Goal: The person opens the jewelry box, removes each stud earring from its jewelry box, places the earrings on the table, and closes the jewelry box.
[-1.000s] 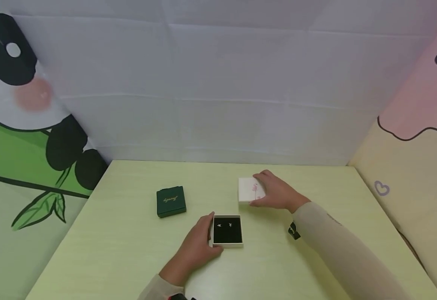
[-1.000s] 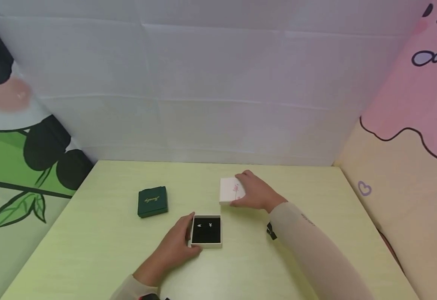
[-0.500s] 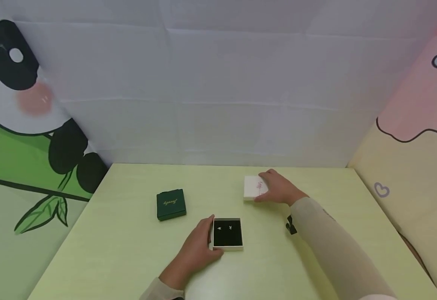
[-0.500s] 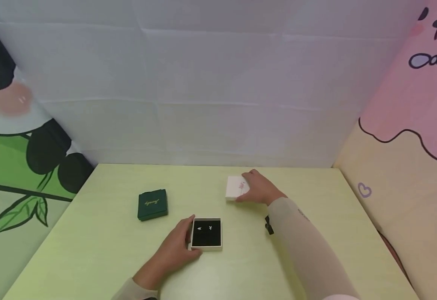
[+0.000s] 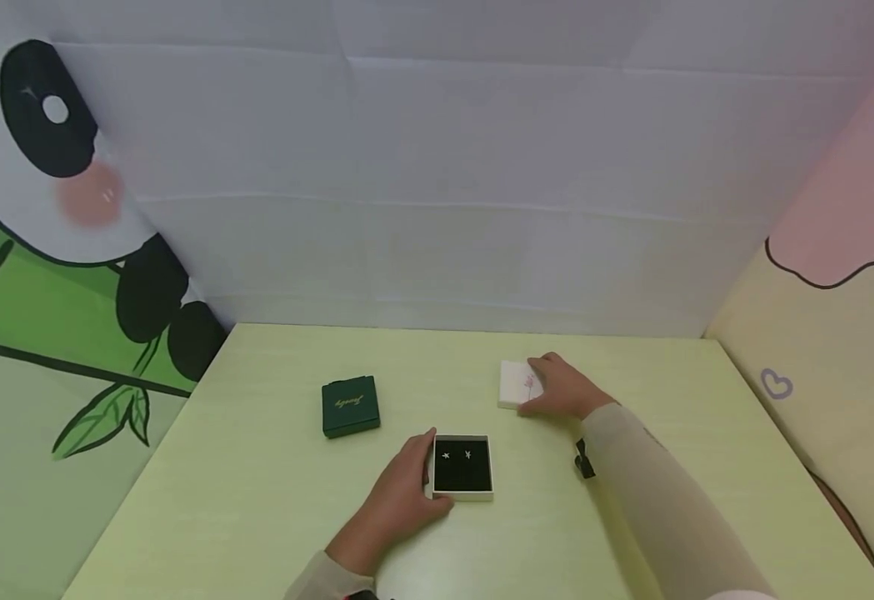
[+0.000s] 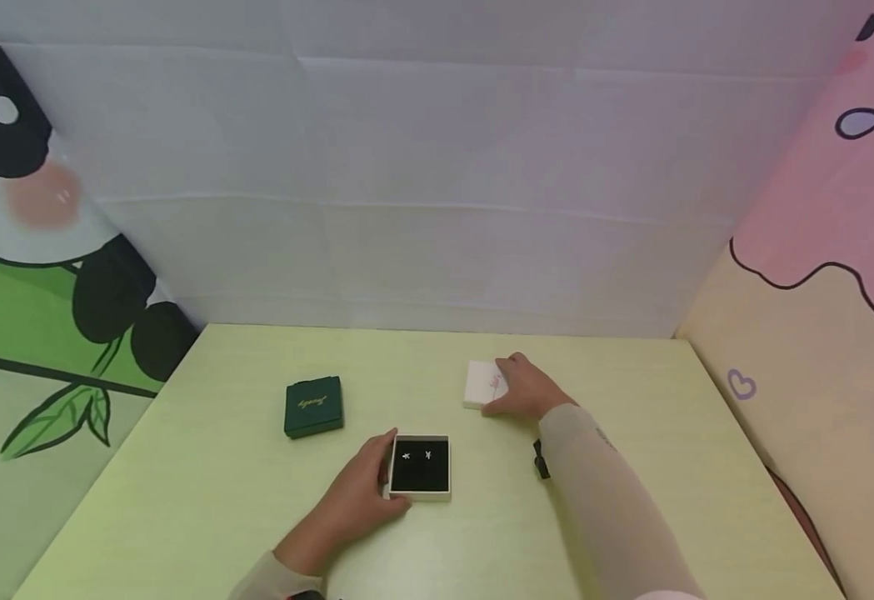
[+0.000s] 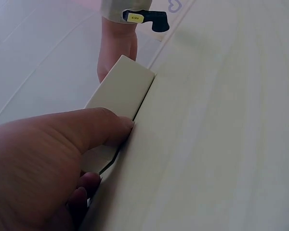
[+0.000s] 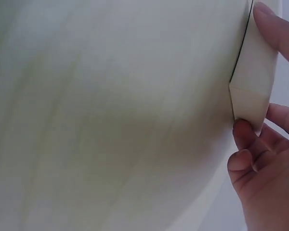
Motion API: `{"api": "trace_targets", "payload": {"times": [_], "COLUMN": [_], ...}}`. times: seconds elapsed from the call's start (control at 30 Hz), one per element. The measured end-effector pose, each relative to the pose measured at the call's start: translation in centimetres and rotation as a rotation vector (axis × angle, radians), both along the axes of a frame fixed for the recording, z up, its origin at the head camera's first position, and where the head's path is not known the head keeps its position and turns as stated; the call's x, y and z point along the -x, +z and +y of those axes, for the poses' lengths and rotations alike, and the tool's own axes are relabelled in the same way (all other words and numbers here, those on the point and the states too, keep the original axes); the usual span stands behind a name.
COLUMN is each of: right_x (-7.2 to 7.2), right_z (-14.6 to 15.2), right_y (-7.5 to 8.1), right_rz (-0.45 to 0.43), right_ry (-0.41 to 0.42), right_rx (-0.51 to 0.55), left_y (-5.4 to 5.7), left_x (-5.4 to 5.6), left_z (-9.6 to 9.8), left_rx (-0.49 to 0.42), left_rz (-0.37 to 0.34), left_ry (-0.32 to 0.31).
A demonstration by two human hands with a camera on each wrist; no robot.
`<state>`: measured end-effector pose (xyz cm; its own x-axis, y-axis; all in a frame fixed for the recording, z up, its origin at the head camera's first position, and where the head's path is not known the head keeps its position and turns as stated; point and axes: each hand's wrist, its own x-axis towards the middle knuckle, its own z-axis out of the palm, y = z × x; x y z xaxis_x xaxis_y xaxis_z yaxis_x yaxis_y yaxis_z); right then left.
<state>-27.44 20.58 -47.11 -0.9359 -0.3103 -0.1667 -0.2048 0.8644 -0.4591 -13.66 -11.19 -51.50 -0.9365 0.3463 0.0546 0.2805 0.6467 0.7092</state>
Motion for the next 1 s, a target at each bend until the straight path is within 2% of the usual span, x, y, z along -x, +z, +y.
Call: {"api": "trace_targets", "payload": {"times": [0.3,0.57,0.7,0.9,1.0], "right_x": [0.0,-0.2,-0.5,-0.7,-1.1], "right_z": [-0.7,-0.5,-0.2,0.6,0.8], "right_y": [0.6,0.8,0.9,1.7,2.1], "right_rz": [0.001,0.017,0.014,0.103,0.107], "right_ry": [0.030,0.045,0.013,-0.016,-0.034], "right_rx": [-0.057,-0.045,-0.016,0.030,0.093], "left_y": [0.2,0.3,0.3,0.4,0.2], "left_x": [-0.2,-0.2,-0.2,-0.1,-0.1], "left_z": [0.0,0.1,0.0,-0.1,-0.2], "left_rx": [-0.003,-0.003,0.004,-0.001,0.000], "left_rz": [0.000,0.003,0.001,-0.002,-0.002], "left_ry": [0.004,0.007,0.004,0.004,0.007]}}
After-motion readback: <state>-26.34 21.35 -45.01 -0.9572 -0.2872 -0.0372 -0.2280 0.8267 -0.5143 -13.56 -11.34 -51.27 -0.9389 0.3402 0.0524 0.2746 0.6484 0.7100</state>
